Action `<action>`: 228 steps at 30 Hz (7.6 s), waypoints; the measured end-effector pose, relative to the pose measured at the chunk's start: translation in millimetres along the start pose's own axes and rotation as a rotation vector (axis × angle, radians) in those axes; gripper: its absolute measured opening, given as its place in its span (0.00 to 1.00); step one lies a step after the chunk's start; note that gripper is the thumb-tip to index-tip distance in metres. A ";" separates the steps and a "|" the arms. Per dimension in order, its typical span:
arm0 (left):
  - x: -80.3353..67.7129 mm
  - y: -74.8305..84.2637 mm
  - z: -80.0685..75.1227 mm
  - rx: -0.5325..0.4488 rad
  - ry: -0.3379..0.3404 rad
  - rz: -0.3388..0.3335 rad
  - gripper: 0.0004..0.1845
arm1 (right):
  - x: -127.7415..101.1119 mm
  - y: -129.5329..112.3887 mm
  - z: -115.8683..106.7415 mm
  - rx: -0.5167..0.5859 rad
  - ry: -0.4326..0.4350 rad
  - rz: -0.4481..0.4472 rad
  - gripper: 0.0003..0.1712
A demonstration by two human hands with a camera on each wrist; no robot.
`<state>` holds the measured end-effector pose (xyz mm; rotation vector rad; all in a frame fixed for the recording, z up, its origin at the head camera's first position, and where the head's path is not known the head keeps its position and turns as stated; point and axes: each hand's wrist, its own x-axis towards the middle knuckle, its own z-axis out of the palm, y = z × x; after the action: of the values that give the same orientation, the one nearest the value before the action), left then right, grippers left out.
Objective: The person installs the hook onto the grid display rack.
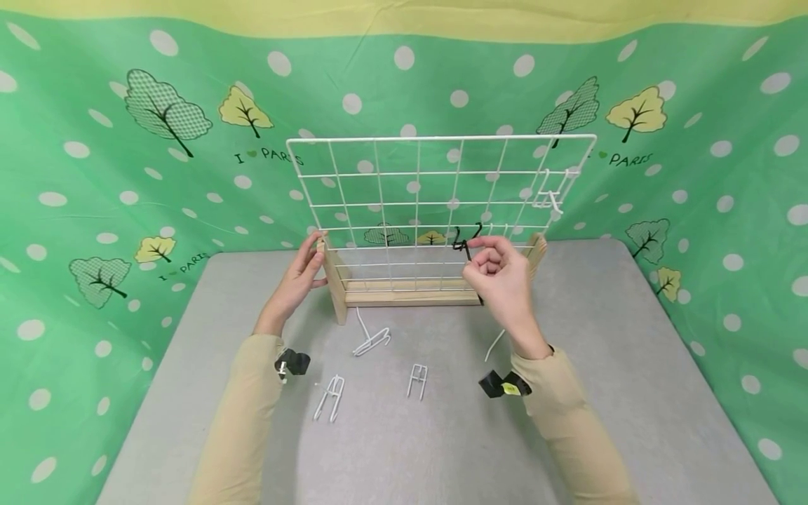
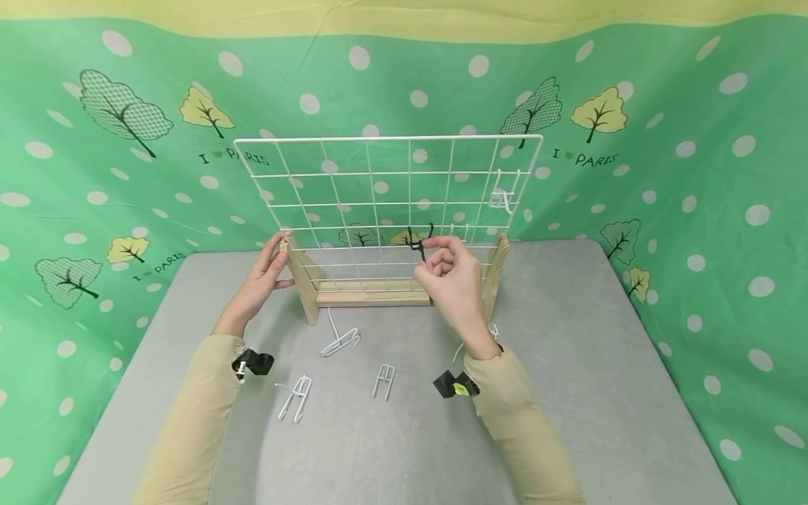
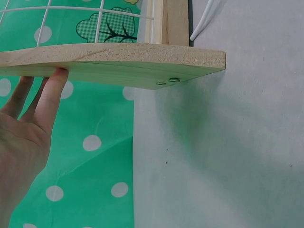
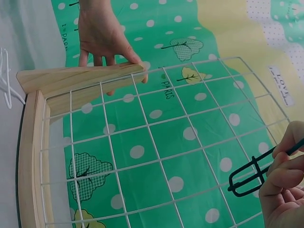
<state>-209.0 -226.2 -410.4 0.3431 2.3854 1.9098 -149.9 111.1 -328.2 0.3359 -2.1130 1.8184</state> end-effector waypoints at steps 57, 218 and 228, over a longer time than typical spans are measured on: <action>-0.7 2.7 1.9 0.002 0.013 0.015 0.26 | 69.7 -9.0 -10.8 -0.085 0.064 0.119 0.10; 1.0 1.8 2.3 0.019 0.026 0.009 0.26 | -81.1 144.9 -59.9 -0.128 0.148 0.364 0.14; 0.9 0.6 2.7 0.023 0.032 -0.003 0.26 | -77.9 130.7 -64.2 -0.176 0.161 0.321 0.10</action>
<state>-209.3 -223.3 -410.4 0.3125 2.4280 1.9022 -122.9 192.1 -469.6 -0.1984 -2.2907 1.7336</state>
